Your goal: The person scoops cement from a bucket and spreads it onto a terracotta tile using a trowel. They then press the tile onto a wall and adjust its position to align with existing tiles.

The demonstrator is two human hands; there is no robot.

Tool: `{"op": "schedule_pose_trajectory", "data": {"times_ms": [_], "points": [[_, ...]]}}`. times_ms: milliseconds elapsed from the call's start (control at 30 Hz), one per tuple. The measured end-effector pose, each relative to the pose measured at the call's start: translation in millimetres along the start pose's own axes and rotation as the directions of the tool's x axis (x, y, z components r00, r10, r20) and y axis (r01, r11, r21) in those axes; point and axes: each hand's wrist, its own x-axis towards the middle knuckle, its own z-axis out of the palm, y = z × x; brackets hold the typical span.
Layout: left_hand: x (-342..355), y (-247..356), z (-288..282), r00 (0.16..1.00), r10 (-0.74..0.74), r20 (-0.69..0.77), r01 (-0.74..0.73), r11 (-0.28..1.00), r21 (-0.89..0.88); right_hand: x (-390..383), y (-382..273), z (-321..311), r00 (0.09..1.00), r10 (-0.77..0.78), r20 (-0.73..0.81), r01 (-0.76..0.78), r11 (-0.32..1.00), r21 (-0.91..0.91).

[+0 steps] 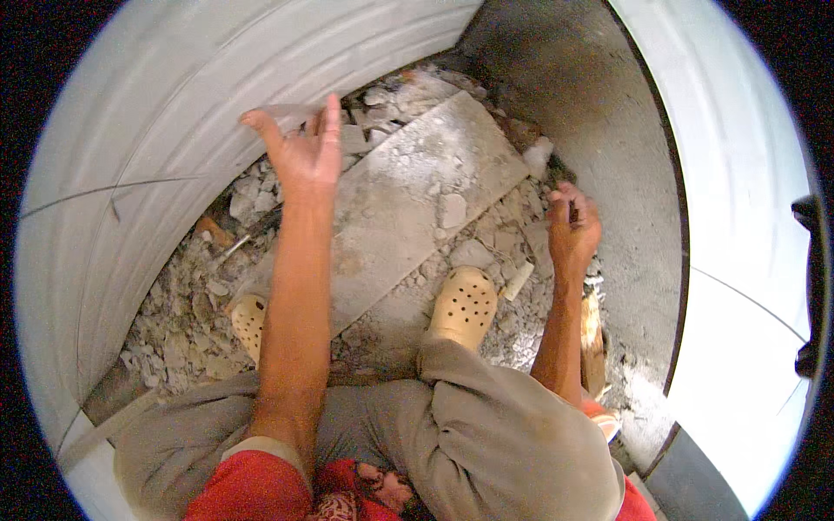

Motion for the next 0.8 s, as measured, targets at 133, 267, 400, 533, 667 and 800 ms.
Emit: {"op": "schedule_pose_trajectory", "data": {"times_ms": [133, 267, 400, 533, 667, 800], "points": [[5.7, 3.1, 1.8, 0.999, -0.011, -0.046, 0.009, 0.999, -0.047, -32.8, 5.1, -23.5, 0.953, -0.025, 0.301, 0.084, 0.98, -0.183], [11.3, 5.8, -4.8, 0.998, -0.039, 0.057, 0.038, 0.999, 0.009, -69.1, 21.3, -34.1, 0.923, 0.203, 0.326, -0.059, 0.914, -0.401], [19.9, 8.8, -12.3, 0.991, -0.068, 0.113, 0.067, 0.998, 0.016, -110.7, 34.4, -40.7, 0.859, 0.383, 0.34, -0.159, 0.831, -0.533], [32.4, 17.2, -18.5, 0.977, -0.212, -0.015, 0.208, 0.969, -0.136, -157.1, 43.2, -44.0, 0.78, 0.604, 0.165, -0.546, 0.785, -0.293], [41.1, 20.7, -25.0, 0.977, -0.202, 0.06, 0.206, 0.976, -0.067, -204.1, 55.7, -46.9, 0.696, 0.673, -0.251, -0.699, 0.715, -0.021], [42.2, 22.2, -23.9, 0.971, -0.24, -0.012, 0.235, 0.959, -0.16, -248.3, 53.4, -48.6, 0.662, 0.686, -0.302, -0.736, 0.671, -0.091]]}}
